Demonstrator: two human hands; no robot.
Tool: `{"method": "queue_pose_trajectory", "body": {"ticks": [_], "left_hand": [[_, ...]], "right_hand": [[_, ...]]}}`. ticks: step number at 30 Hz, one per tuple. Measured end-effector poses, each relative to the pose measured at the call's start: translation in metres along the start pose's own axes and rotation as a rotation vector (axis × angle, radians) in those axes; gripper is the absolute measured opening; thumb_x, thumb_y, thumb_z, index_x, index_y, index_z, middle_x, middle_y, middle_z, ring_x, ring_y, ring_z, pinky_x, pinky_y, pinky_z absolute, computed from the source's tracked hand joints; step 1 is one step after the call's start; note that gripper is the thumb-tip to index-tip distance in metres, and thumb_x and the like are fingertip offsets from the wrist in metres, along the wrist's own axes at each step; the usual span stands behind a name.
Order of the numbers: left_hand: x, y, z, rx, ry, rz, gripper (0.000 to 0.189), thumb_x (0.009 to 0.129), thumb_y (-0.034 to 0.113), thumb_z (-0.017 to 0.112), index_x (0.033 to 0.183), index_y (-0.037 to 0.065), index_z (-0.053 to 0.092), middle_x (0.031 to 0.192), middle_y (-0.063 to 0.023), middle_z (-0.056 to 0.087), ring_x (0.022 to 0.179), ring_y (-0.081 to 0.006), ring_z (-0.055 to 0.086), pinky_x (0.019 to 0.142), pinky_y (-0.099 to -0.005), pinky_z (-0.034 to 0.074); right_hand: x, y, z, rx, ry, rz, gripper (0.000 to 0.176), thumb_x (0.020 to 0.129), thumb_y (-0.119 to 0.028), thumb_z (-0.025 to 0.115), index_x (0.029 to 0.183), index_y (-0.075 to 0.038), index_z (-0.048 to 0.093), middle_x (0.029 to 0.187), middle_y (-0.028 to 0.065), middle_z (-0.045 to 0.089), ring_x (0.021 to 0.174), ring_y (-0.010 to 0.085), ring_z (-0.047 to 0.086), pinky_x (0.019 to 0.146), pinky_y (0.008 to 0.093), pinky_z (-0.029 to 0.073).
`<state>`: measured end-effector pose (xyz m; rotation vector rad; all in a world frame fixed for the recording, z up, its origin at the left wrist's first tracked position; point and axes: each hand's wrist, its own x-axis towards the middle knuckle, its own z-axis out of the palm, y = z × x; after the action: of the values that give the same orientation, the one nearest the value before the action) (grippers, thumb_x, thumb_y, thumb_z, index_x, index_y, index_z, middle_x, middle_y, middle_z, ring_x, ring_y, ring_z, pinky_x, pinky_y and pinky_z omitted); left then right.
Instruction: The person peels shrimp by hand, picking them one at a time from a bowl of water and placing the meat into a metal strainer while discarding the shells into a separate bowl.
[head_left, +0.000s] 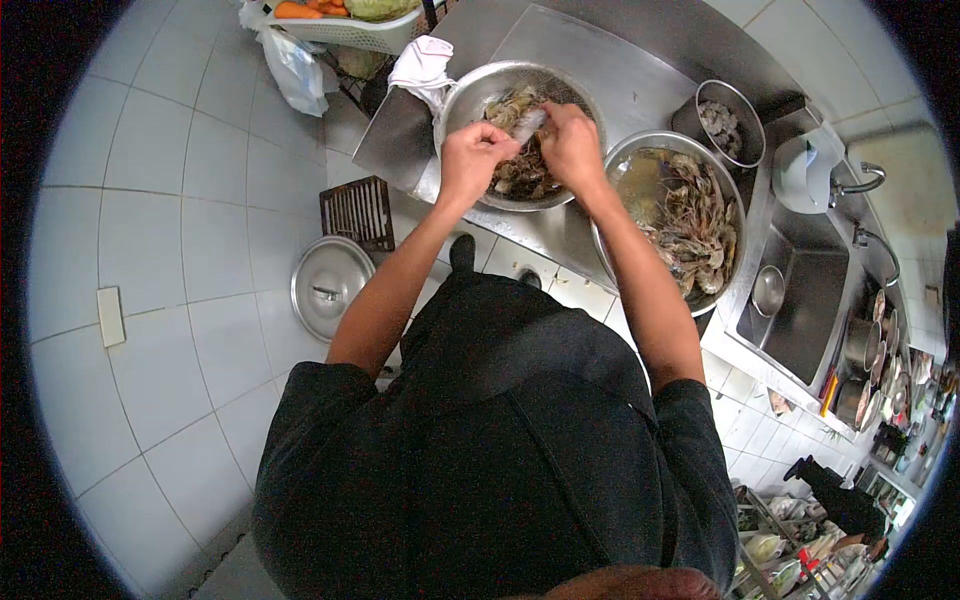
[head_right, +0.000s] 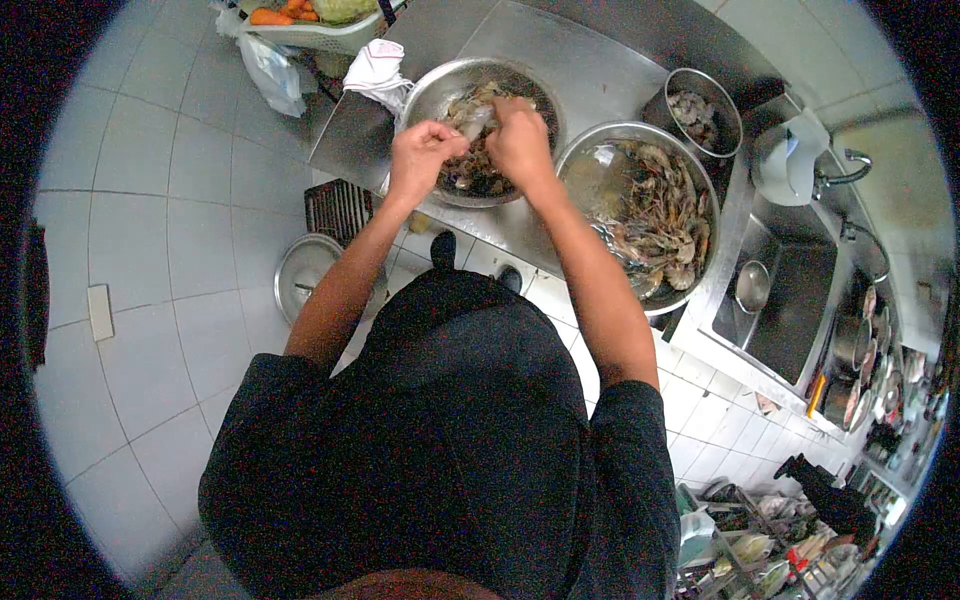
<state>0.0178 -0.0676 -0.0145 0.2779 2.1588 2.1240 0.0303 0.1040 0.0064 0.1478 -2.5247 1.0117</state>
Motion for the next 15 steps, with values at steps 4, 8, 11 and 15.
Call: {"method": "queue_pose_trajectory", "body": {"ticks": [4,8,11,15], "left_hand": [[0.002,-0.007,-0.012,-0.110,0.030,-0.064,0.014,0.080,-0.001,0.071,0.087,-0.003,0.059,0.074,-0.0070,0.066,0.065,-0.0126,0.064,0.060,-0.0225,0.052],[0.015,0.009,0.018,-0.026,0.112,0.042,0.030,0.084,0.006,0.068,0.110,-0.005,0.058,0.088,-0.0096,0.068,0.080,-0.0159,0.066,0.071,-0.0231,0.053],[0.020,0.031,0.031,-0.411,-0.140,-0.259,0.040,0.085,0.010,0.067,0.122,-0.002,0.056,0.091,-0.0068,0.067,0.087,-0.0134,0.062,0.074,-0.0236,0.049],[0.033,0.033,0.018,0.080,-0.442,-0.192,0.041,0.087,0.009,0.063,0.127,0.004,0.056,0.098,-0.0031,0.064,0.084,-0.0092,0.056,0.071,-0.0237,0.045]], "right_hand": [[0.005,0.012,-0.012,-0.025,0.040,0.061,0.042,0.067,0.000,0.058,0.108,0.001,0.065,0.091,0.0211,0.064,0.086,0.0384,0.062,0.081,0.0451,0.050],[0.007,0.010,-0.011,0.036,-0.003,0.142,0.038,0.068,-0.001,0.058,0.105,-0.001,0.067,0.093,0.0210,0.066,0.087,0.0365,0.064,0.081,0.0433,0.050],[0.001,0.004,-0.002,0.123,0.015,0.027,0.037,0.067,0.000,0.058,0.102,0.000,0.068,0.090,0.0213,0.066,0.085,0.0367,0.064,0.079,0.0422,0.051],[-0.001,-0.010,-0.009,0.162,0.024,0.010,0.035,0.064,0.002,0.057,0.096,-0.001,0.069,0.081,0.0213,0.065,0.078,0.0375,0.065,0.072,0.0410,0.052]]}}
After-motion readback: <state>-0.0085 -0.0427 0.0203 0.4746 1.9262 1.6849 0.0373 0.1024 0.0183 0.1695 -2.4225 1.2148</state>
